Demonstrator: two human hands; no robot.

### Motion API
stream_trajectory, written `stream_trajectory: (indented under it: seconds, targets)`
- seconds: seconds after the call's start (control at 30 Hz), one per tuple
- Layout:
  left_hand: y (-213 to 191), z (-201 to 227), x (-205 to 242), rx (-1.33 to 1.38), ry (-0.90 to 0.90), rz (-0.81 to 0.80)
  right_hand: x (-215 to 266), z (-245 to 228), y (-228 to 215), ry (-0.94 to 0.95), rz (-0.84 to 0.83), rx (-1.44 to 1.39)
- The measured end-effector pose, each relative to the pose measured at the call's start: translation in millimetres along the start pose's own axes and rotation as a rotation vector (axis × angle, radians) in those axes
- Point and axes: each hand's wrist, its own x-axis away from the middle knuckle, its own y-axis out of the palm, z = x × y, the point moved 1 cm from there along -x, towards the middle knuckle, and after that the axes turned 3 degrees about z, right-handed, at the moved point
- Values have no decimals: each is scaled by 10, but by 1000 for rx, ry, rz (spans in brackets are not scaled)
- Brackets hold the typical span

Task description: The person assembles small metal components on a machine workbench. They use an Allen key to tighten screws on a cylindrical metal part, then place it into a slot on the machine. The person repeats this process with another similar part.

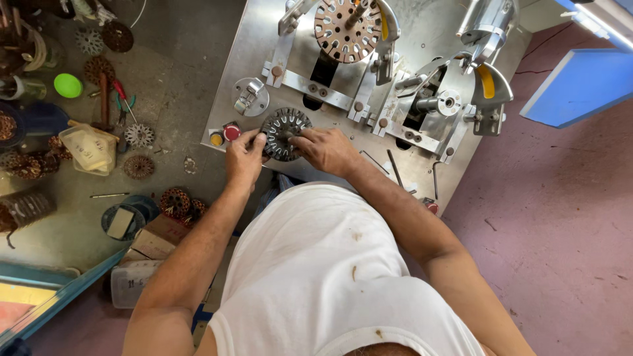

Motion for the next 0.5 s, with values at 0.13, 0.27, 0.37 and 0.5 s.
stream_trajectory:
  seconds: [0.13, 0.27, 0.37, 0.5]
  targets:
    - [111, 302, 309, -45, 111, -140, 480, -17, -220, 252, 226, -218]
    - [536, 614, 528, -3, 178, -414, 1068, -84, -606, 544, 442, -287]
    - [982, 831, 588, 31, 244, -612, 1431, -41, -899, 715, 560, -308]
    - [1605, 991, 636, -67, 300, -720, 1776, 73, -1144, 711, 705, 33]
